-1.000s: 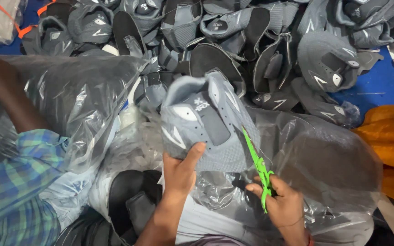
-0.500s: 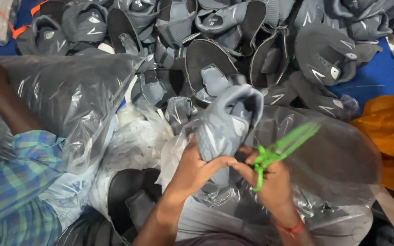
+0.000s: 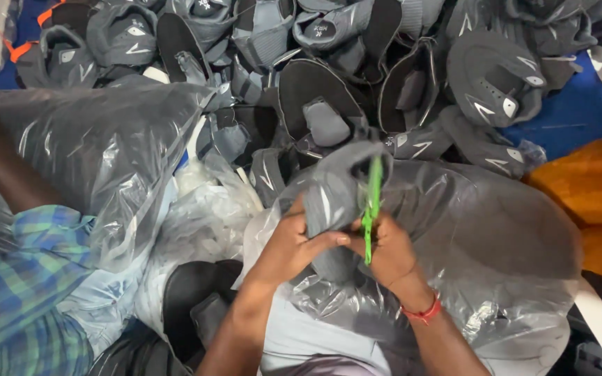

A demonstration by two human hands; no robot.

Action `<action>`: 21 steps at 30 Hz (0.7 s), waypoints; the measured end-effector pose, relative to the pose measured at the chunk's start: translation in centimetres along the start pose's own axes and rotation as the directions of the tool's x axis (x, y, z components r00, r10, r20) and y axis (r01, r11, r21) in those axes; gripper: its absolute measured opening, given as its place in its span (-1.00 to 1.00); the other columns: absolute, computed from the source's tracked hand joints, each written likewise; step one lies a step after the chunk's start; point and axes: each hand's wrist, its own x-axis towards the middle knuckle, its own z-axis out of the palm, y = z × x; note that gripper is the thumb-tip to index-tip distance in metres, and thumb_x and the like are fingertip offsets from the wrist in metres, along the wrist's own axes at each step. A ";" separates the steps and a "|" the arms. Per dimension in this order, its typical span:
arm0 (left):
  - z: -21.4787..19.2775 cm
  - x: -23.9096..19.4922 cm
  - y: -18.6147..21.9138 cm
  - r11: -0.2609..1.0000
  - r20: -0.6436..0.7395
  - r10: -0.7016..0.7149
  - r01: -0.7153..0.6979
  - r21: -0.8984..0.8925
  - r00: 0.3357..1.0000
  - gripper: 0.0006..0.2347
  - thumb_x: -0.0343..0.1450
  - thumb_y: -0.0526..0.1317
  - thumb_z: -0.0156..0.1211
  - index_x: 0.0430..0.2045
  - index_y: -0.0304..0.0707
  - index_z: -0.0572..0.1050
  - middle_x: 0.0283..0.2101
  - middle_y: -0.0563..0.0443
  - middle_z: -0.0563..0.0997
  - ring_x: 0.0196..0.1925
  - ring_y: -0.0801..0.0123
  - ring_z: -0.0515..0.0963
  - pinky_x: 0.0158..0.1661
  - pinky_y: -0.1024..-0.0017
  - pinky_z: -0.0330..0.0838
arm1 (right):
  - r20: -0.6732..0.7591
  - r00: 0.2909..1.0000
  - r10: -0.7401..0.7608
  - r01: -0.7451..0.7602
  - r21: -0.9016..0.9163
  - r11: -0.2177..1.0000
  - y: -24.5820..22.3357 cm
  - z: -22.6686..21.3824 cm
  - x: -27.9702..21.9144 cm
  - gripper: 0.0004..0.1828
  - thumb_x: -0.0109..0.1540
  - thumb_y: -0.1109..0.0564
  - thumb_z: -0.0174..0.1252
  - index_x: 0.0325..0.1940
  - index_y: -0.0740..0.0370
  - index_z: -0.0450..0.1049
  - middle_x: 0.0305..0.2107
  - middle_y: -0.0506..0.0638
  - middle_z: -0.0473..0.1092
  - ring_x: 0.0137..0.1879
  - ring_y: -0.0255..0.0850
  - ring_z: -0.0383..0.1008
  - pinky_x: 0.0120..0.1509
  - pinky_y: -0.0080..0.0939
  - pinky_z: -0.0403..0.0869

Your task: The person trims excess thread and material from manufactured sneaker uppers using scissors.

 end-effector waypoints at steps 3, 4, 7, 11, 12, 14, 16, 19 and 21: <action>0.9 -0.1 0.5 0.991 -0.185 -0.023 0.046 0.123 0.982 -0.69 0.32 -0.26 0.45 -0.09 -0.35 0.58 0.17 -0.15 0.49 0.23 0.07 0.49 0.21 0.27 0.35 | -0.018 0.999 0.033 -0.032 0.054 0.998 -1.0 0.4 0.5 -0.74 0.11 0.24 0.42 -0.23 0.25 0.46 -0.47 -0.14 0.43 -0.38 -0.44 0.38 -0.31 -0.40 0.41; 1.0 -0.5 0.2 0.991 -0.187 -0.024 0.048 0.123 0.982 -0.69 0.32 -0.26 0.45 -0.09 -0.35 0.58 0.17 -0.15 0.49 0.23 0.07 0.49 0.21 0.27 0.35 | -0.016 0.999 0.033 -0.033 0.053 0.998 -1.2 0.6 0.5 -0.74 0.11 0.24 0.42 -0.23 0.25 0.46 -0.47 -0.14 0.43 -0.38 -0.44 0.38 -0.31 -0.40 0.41; 1.2 -1.5 -1.1 0.969 -0.251 -0.050 0.107 0.221 0.967 -0.70 0.32 -0.28 0.44 -0.10 -0.33 0.60 0.11 -0.13 0.48 0.15 0.13 0.55 0.14 0.32 0.42 | -0.003 0.995 0.102 -0.100 0.136 0.986 -1.4 1.0 0.6 -0.75 0.12 0.26 0.41 -0.25 0.25 0.44 -0.47 -0.10 0.46 -0.39 -0.40 0.43 -0.33 -0.38 0.43; 1.3 -2.2 -4.5 0.992 -0.223 -0.128 0.122 -0.041 0.966 -0.79 0.38 -0.32 0.39 -0.13 -0.38 0.63 0.07 -0.07 0.56 0.09 0.27 0.59 0.08 0.35 0.46 | 0.006 0.984 0.176 -0.167 0.349 0.922 -1.5 1.5 0.5 -0.73 0.11 0.31 0.38 -0.25 0.22 0.39 -0.44 -0.03 0.52 -0.38 -0.34 0.49 -0.34 -0.34 0.46; 1.2 -2.3 -5.5 0.955 -0.192 -0.255 0.216 -0.203 0.948 -0.78 0.39 -0.33 0.36 -0.13 -0.41 0.60 0.01 -0.02 0.60 0.01 0.36 0.61 0.03 0.38 0.48 | 0.001 0.981 0.196 -0.177 0.437 0.882 -1.7 1.7 0.5 -0.72 0.10 0.33 0.36 -0.25 0.20 0.38 -0.42 -0.02 0.52 -0.38 -0.32 0.50 -0.33 -0.33 0.46; 1.4 -2.6 -6.7 0.866 -0.153 -0.329 0.233 -0.443 0.932 -0.79 0.42 -0.36 0.32 -0.10 -0.44 0.59 -0.04 -0.02 0.62 -0.04 0.40 0.60 0.00 0.39 0.48 | 0.007 0.974 0.225 -0.197 0.511 0.837 -1.8 1.5 0.3 -0.71 0.10 0.33 0.37 -0.26 0.19 0.37 -0.42 -0.02 0.51 -0.38 -0.31 0.48 -0.34 -0.32 0.45; 1.4 -2.5 -7.1 0.716 -0.086 -0.392 0.245 -0.653 0.916 -0.80 0.45 -0.39 0.29 -0.06 -0.47 0.59 -0.10 -0.01 0.65 -0.09 0.43 0.59 -0.02 0.39 0.48 | 0.009 0.966 0.258 -0.215 0.584 0.783 -1.8 1.1 0.2 -0.70 0.10 0.33 0.37 -0.27 0.17 0.36 -0.42 -0.02 0.50 -0.39 -0.30 0.46 -0.35 -0.31 0.43; 1.3 -2.4 -6.4 0.648 -0.057 -0.395 0.234 -0.725 0.917 -0.79 0.44 -0.43 0.24 -0.06 -0.44 0.55 -0.11 0.02 0.66 -0.09 0.45 0.61 0.00 0.43 0.49 | 0.055 0.961 0.271 -0.241 0.647 0.724 -1.6 0.7 -0.4 -0.72 0.14 0.29 0.36 -0.27 0.14 0.35 -0.42 -0.04 0.47 -0.39 -0.32 0.42 -0.38 -0.32 0.37; 1.3 -2.1 -6.3 0.668 -0.092 -0.409 0.229 -0.708 0.908 -0.78 0.43 -0.41 0.24 -0.04 -0.42 0.54 -0.10 0.03 0.65 -0.09 0.48 0.60 0.00 0.45 0.48 | 0.086 0.966 0.242 -0.238 0.654 0.718 -1.5 0.6 -0.5 -0.73 0.16 0.28 0.34 -0.26 0.12 0.35 -0.41 -0.05 0.45 -0.39 -0.33 0.39 -0.40 -0.34 0.32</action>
